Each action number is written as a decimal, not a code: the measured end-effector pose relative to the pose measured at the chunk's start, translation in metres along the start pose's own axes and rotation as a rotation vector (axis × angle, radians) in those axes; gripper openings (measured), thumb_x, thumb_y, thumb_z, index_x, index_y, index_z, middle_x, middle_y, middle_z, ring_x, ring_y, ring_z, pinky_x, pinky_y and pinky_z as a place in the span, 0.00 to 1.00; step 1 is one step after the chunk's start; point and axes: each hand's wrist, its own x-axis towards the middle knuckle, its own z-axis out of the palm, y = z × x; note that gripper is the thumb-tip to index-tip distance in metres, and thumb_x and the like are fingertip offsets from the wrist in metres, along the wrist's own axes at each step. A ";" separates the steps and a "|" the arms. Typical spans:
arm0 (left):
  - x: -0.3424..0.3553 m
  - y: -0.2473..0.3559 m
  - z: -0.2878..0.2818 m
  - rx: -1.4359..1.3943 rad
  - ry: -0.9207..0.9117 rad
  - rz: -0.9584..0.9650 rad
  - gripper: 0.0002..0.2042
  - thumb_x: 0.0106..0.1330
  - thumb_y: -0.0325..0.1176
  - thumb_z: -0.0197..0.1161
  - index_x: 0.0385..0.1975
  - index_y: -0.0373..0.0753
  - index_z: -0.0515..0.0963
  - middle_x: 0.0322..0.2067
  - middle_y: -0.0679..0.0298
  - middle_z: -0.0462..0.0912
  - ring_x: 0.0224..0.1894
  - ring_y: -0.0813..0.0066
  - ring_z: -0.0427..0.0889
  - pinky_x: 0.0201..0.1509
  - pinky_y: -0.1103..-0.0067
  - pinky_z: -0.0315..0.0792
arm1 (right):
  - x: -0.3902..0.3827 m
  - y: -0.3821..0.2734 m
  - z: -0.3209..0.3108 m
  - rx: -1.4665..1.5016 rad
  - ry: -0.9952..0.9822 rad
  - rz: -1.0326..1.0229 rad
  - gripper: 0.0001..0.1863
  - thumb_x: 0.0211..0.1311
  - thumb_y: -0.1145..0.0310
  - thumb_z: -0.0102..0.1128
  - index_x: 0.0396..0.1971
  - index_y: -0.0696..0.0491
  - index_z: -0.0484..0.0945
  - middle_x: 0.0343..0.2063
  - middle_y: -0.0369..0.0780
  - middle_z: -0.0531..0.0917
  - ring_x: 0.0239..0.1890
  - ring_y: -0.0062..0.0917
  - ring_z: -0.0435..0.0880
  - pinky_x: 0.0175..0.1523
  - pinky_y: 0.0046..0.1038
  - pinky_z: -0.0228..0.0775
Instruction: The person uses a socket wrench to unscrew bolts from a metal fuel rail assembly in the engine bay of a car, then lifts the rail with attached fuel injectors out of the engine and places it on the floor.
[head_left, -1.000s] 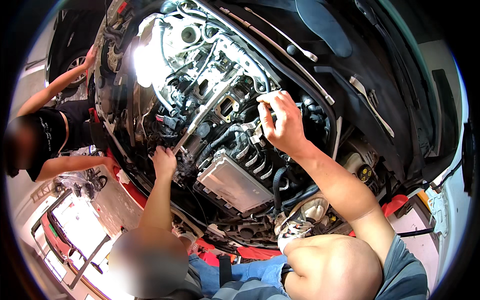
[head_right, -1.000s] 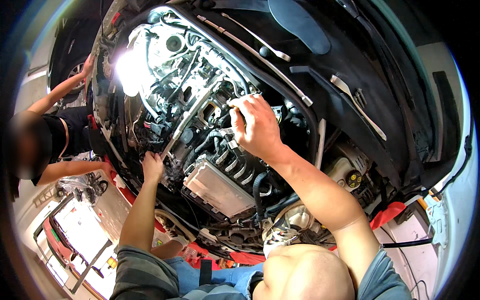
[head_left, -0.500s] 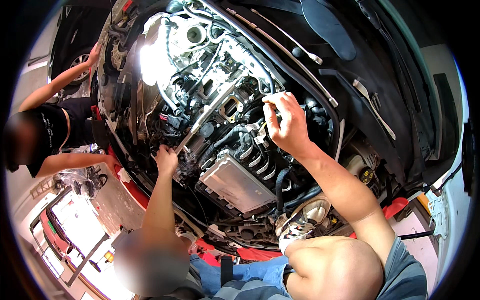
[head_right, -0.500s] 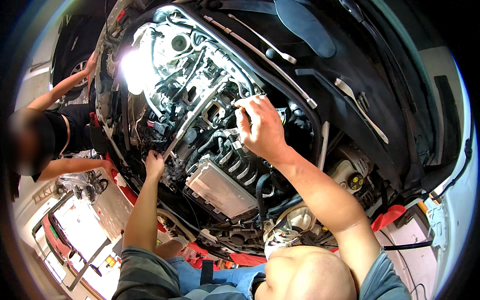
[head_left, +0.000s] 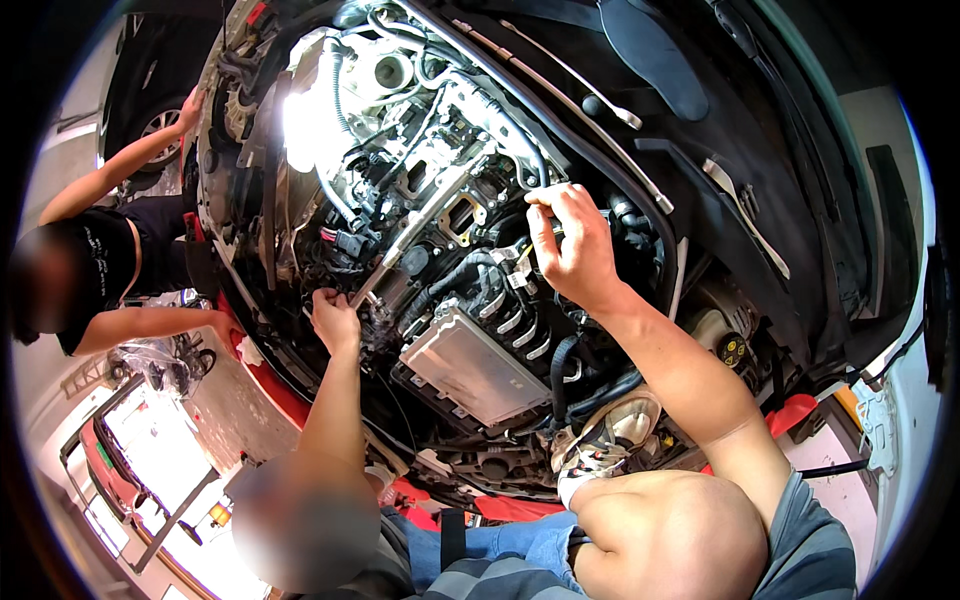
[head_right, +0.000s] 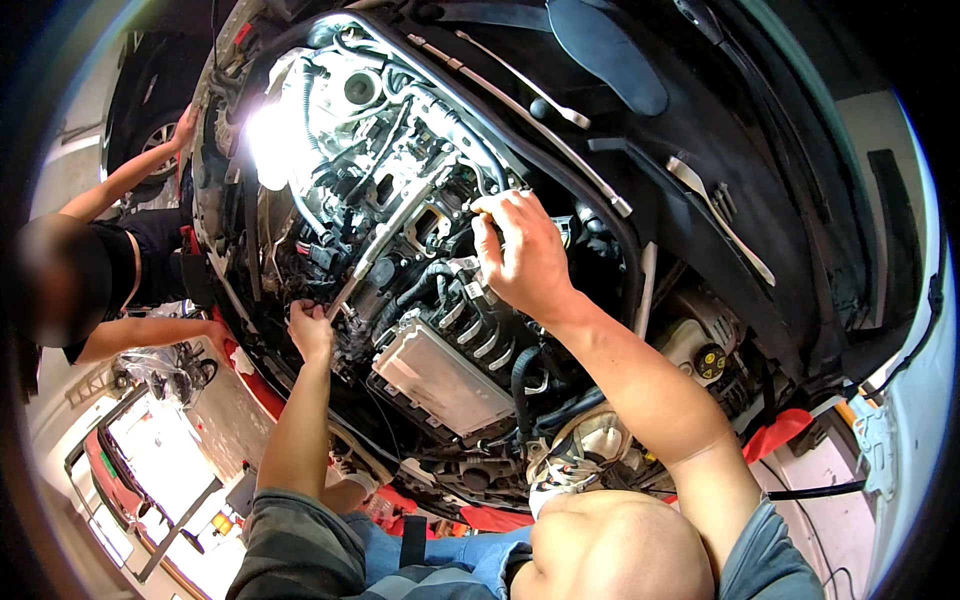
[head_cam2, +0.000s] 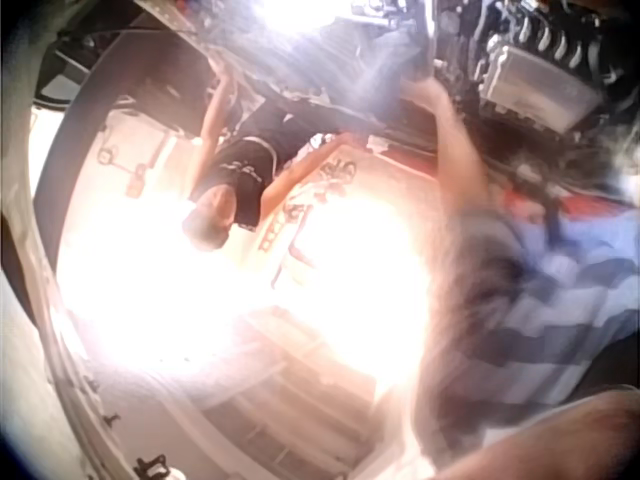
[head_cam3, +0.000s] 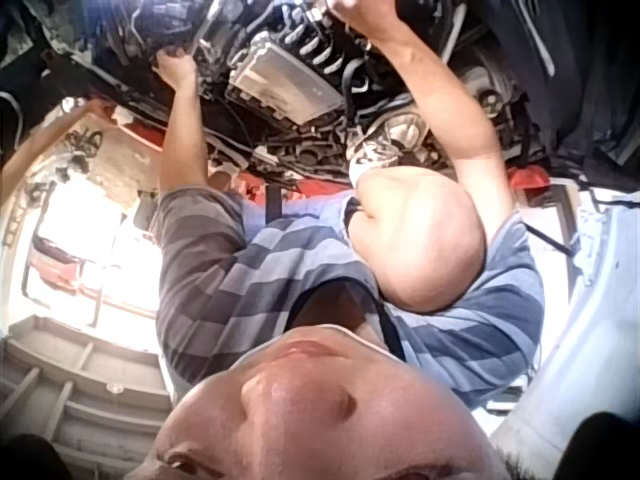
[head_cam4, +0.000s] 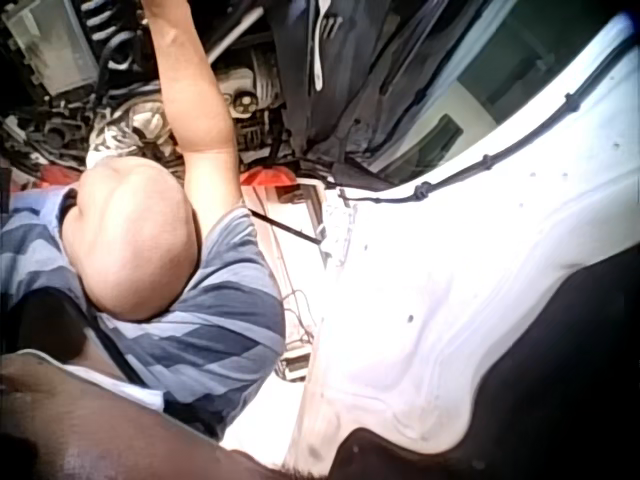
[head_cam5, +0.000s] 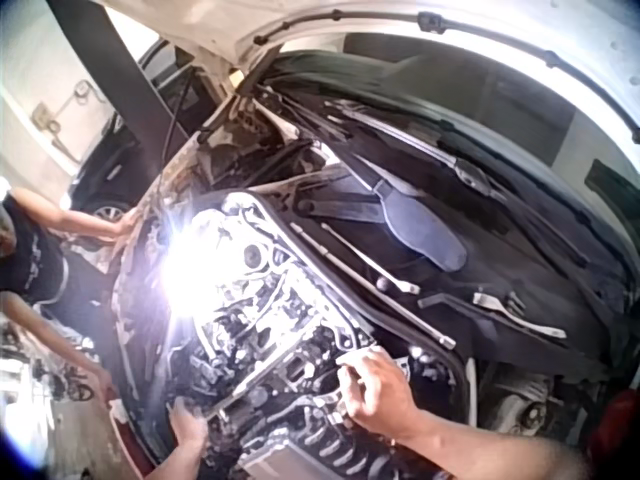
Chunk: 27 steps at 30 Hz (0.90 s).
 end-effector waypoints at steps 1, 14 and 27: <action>0.002 0.002 -0.001 0.035 -0.015 -0.004 0.07 0.58 0.30 0.60 0.33 0.35 0.74 0.27 0.54 0.81 0.36 0.54 0.80 0.41 0.65 0.70 | 0.000 0.000 0.000 0.003 0.001 0.009 0.06 0.54 0.80 0.56 0.33 0.59 0.75 0.29 0.43 0.78 0.32 0.36 0.76 0.39 0.31 0.69; 0.012 -0.007 -0.003 0.369 -0.229 -0.097 0.15 0.60 0.41 0.56 0.29 0.33 0.80 0.34 0.48 0.80 0.43 0.48 0.77 0.48 0.63 0.68 | 0.000 0.000 0.001 0.005 -0.014 0.011 0.06 0.52 0.79 0.57 0.32 0.57 0.75 0.28 0.43 0.78 0.34 0.36 0.76 0.41 0.32 0.70; 0.000 -0.007 -0.007 0.394 -0.171 0.008 0.15 0.65 0.45 0.51 0.36 0.39 0.77 0.40 0.56 0.77 0.48 0.54 0.74 0.48 0.58 0.65 | -0.002 0.000 0.001 0.039 -0.014 0.029 0.07 0.52 0.80 0.57 0.33 0.57 0.76 0.28 0.43 0.78 0.35 0.36 0.77 0.42 0.32 0.70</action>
